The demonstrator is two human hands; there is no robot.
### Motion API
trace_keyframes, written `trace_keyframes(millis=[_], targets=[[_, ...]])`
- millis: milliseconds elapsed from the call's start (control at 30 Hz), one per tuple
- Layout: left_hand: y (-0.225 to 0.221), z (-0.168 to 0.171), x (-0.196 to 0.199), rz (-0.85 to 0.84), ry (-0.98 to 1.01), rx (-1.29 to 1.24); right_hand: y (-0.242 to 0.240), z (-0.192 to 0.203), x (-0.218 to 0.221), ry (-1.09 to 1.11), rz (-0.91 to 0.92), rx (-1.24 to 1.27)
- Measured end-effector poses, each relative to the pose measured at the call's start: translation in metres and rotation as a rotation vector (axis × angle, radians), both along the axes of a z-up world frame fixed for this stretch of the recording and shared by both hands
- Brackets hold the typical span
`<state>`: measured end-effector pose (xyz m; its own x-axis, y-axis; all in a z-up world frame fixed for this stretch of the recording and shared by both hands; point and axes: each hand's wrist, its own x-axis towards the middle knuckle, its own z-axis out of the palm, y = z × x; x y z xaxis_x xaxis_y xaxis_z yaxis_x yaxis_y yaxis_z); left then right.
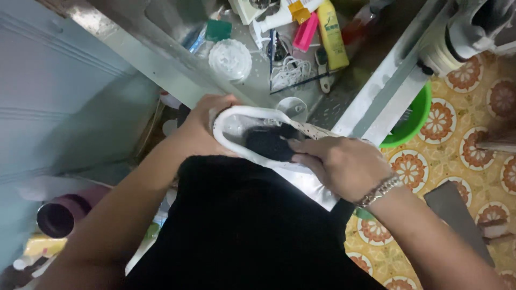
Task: Cleaning white sneakers with a brush and soapy water in a sink.
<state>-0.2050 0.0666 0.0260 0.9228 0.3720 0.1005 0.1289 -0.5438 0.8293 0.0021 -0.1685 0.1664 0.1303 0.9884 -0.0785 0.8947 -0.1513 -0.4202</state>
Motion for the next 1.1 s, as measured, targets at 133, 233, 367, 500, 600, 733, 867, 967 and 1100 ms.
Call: trace_keyframes(millis=[133,233,367,500,600,733,867,967,1100], targets=[[0.005,0.003,0.003,-0.017,-0.078,0.123,0.033,0.002,-0.029,-0.041,-0.039,-0.090],[0.004,0.039,0.016,-0.075,0.005,-0.080,0.035,-0.001,-0.031,-0.058,-0.025,-0.215],[0.001,0.057,0.016,-0.050,0.144,-0.068,0.024,0.012,-0.020,-0.050,-0.033,-0.196],[0.006,0.025,0.008,-0.081,-0.030,0.049,0.046,0.007,-0.034,-0.165,0.069,-0.192],[0.007,0.033,0.010,-0.113,-0.045,0.069,0.039,0.014,-0.031,-0.097,0.023,-0.409],[0.004,0.033,0.008,-0.140,0.015,0.141,0.032,0.020,-0.025,-0.069,-0.108,-0.514],[0.006,0.023,0.005,-0.100,-0.116,0.101,0.038,0.003,-0.039,-0.049,-0.039,-0.208],[0.008,0.034,0.007,-0.105,-0.101,0.081,0.039,0.031,-0.031,0.003,-0.107,-0.407],[0.006,0.036,0.008,-0.107,-0.015,0.102,0.037,0.011,-0.035,-0.075,-0.078,-0.196]])
